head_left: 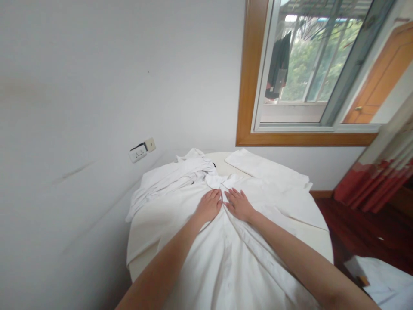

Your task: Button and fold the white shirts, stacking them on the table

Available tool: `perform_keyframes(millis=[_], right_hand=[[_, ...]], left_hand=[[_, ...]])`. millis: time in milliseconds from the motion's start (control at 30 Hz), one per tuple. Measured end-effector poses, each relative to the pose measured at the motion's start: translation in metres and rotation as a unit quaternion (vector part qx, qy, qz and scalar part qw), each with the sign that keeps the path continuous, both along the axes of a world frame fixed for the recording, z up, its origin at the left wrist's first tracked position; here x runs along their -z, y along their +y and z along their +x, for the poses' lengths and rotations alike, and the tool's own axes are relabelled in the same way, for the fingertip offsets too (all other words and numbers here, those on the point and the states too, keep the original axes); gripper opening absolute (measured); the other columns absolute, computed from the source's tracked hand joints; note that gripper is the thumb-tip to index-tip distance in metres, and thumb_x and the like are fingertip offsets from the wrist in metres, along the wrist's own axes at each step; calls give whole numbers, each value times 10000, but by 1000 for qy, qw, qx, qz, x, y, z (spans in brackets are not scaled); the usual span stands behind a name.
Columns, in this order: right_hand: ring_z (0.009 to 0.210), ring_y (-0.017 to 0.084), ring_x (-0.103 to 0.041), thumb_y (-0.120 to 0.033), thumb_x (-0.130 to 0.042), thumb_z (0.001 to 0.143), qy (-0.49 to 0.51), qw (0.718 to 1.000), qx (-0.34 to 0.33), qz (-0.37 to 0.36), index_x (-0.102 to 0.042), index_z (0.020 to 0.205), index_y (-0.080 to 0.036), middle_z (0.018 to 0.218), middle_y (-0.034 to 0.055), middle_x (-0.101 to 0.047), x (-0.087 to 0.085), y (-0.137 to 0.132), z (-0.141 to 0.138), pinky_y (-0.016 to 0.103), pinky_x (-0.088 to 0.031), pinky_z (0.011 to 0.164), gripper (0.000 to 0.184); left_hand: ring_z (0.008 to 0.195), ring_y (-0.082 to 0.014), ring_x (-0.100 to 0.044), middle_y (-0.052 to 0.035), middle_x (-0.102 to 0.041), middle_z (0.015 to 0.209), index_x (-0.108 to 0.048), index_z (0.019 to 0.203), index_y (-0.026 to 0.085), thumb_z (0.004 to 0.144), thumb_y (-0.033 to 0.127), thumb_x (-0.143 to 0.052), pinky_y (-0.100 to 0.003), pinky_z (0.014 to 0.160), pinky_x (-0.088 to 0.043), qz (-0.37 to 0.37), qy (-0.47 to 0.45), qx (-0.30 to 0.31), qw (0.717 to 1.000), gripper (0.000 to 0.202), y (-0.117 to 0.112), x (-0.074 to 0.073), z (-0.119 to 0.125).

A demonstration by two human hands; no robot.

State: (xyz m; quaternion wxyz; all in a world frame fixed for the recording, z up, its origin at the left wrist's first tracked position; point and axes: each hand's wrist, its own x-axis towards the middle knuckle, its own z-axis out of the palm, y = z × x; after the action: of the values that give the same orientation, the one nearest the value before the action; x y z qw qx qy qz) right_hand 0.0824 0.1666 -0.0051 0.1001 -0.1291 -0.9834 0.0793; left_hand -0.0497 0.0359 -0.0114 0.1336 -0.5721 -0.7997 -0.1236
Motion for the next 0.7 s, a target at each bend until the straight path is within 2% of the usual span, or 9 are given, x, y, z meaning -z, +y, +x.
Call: perform_keyframes(millis=[167, 233, 333, 400, 467, 567, 633, 700], right_hand=[[1423, 271, -132, -544, -251, 947, -36, 999, -5, -7, -309, 1453, -307, 1535, 87, -231, -5, 0, 7, 553, -87, 1106, 562], [1426, 276, -111, -581, -231, 938, -41, 999, -3, -17, -312, 1442, -359, 1541, 73, -223, -8, -1, 8, 575, -68, 1096, 557], [1428, 283, -91, -611, -228, 927, -42, 998, -6, -37, -336, 1417, -409, 1545, 67, -215, -12, -2, 8, 598, -57, 1082, 541], [1428, 289, -86, -611, -251, 924, -41, 998, -7, -49, -353, 1405, -422, 1545, 65, -216, -14, -2, 8, 612, -51, 1073, 526], [1426, 294, -99, -589, -307, 921, -45, 997, -9, -61, -381, 1391, -421, 1541, 56, -231, -14, -1, 8, 621, -56, 1068, 505], [1390, 269, -245, -499, -400, 913, -33, 996, 0, -88, -494, 1326, -374, 1477, 36, -380, -17, 6, 6, 564, -143, 1084, 442], [1292, 226, -416, -390, -392, 923, 9, 995, 25, -92, -593, 1240, -304, 1352, 39, -538, -22, 15, 4, 442, -257, 1074, 385], [1170, 205, -527, -298, -369, 920, 54, 994, 61, -69, -652, 1158, -240, 1222, 54, -635, -29, 27, -2, 340, -338, 1018, 375]], left_hand=[[1271, -208, -436, -65, -513, 1367, -525, 1269, 199, 931, 294, -357, -390, 1081, -339, 9, -5, 2, 1000, 389, -4, -2, 2], [1214, -196, -479, -80, -563, 1294, -545, 1227, 177, 917, 245, -379, -368, 1061, -360, 22, -16, 1, 1000, 358, -6, -8, 5], [1110, -191, -529, -83, -620, 1137, -583, 1125, 182, 895, 177, -393, -366, 1000, -409, 47, -28, -33, 998, 299, -7, -18, 8], [1148, -203, -503, -84, -600, 1172, -582, 1128, 200, 903, 190, -395, -390, 1007, -399, 60, -17, -43, 997, 293, -6, -21, 7], [1247, -213, -433, -72, -548, 1292, -562, 1192, 223, 925, 235, -382, -411, 1056, -350, 57, -1, -22, 998, 322, -4, -19, 5], [1320, -209, -375, -38, -495, 1386, -517, 1279, 244, 952, 314, -346, -404, 1095, -305, 16, 5, 8, 1000, 375, -1, -10, -1], [1322, -208, -384, -34, -480, 1405, -494, 1308, 248, 955, 362, -341, -392, 1090, -312, -4, 5, 12, 1000, 401, 0, -7, -3], [1292, -213, -425, -48, -506, 1381, -501, 1302, 242, 953, 374, -344, -392, 1069, -338, -11, 8, 10, 1000, 404, 2, -10, -6]])
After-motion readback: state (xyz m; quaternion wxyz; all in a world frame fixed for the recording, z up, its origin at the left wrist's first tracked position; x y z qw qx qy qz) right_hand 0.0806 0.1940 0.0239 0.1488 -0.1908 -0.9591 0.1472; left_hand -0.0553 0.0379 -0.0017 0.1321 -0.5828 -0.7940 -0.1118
